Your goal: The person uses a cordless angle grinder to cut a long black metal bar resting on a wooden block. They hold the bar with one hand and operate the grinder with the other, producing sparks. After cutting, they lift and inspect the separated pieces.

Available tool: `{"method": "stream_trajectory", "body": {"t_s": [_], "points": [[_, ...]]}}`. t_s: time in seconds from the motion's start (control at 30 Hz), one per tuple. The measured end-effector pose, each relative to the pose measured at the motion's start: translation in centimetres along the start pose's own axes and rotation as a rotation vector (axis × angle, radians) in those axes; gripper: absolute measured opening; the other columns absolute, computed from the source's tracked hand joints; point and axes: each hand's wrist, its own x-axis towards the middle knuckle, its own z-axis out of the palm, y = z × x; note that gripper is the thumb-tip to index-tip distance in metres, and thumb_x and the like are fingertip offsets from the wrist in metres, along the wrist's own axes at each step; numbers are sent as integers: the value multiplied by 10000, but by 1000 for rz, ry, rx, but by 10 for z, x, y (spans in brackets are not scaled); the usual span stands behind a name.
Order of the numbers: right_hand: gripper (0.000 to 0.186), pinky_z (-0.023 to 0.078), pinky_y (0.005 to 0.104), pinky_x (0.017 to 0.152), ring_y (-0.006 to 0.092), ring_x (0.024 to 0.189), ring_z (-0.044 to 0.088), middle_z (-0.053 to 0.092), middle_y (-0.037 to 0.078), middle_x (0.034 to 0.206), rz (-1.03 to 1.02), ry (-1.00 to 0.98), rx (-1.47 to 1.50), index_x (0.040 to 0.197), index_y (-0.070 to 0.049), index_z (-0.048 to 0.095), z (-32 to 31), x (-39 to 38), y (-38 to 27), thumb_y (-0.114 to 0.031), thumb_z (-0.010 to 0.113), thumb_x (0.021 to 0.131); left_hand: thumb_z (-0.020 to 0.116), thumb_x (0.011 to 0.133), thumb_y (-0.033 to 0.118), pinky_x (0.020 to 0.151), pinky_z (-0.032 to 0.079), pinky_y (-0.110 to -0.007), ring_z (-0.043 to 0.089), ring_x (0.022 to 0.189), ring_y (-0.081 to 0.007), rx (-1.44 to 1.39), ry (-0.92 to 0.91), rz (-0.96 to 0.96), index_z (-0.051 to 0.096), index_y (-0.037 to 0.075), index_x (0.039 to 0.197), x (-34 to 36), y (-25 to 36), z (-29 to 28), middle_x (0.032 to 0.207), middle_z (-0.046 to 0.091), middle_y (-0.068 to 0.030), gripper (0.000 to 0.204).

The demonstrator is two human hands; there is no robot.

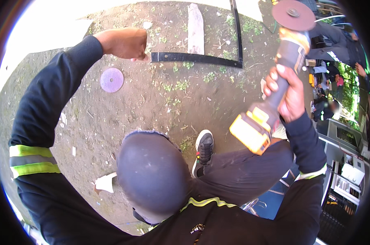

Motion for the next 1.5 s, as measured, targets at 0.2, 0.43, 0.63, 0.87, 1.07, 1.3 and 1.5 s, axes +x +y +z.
{"method": "stream_trajectory", "body": {"t_s": [0.2,0.43,0.63,0.87,1.07,1.3,1.5], "points": [[189,561,420,682,216,750,610,599,100,922,19,-87,-19,1138,-29,570,28,41,-21,-160,607,1008,709,973,322,679,609,-389,759,688,-207,122,-107,-7,745,-35,770,3,-43,-4,751,767,-124,413],[200,565,403,693,197,744,619,621,100,920,76,-170,-31,1118,-21,583,39,66,-31,-177,636,1004,675,1017,310,781,618,-344,780,792,-157,16,-208,-32,789,-13,888,-21,-59,-17,888,807,-112,366],[223,586,408,689,197,738,654,641,87,895,188,-230,-5,1122,-10,604,40,117,-4,-187,650,993,718,976,305,861,594,-383,776,945,-270,-92,-319,-59,809,37,1078,-34,-8,31,1045,799,-158,300],[197,599,381,683,196,734,667,652,83,847,155,-377,16,1082,-13,627,42,198,-2,-185,652,987,698,984,476,869,581,-409,754,953,-328,-180,-294,-134,748,-15,1174,-42,34,-2,1022,782,-175,529],[205,611,400,636,207,696,672,645,107,835,97,-443,136,1053,24,609,61,234,14,-158,662,977,658,990,583,1077,513,-415,611,1316,-332,-682,302,-353,483,-78,1505,-11,92,-34,1460,583,-274,856],[164,591,374,594,215,634,650,623,103,803,208,-312,151,1065,18,582,52,203,45,-97,634,961,788,873,608,997,547,-395,721,1102,-292,-1196,367,-220,598,-124,1335,73,154,-1,1193,725,-246,886],[215,598,370,665,202,707,665,630,83,840,241,-147,-140,1080,0,598,24,162,59,-138,669,931,887,803,414,766,601,-356,764,827,-220,-1423,439,-166,717,-60,1066,122,172,67,929,776,-154,568]]}}
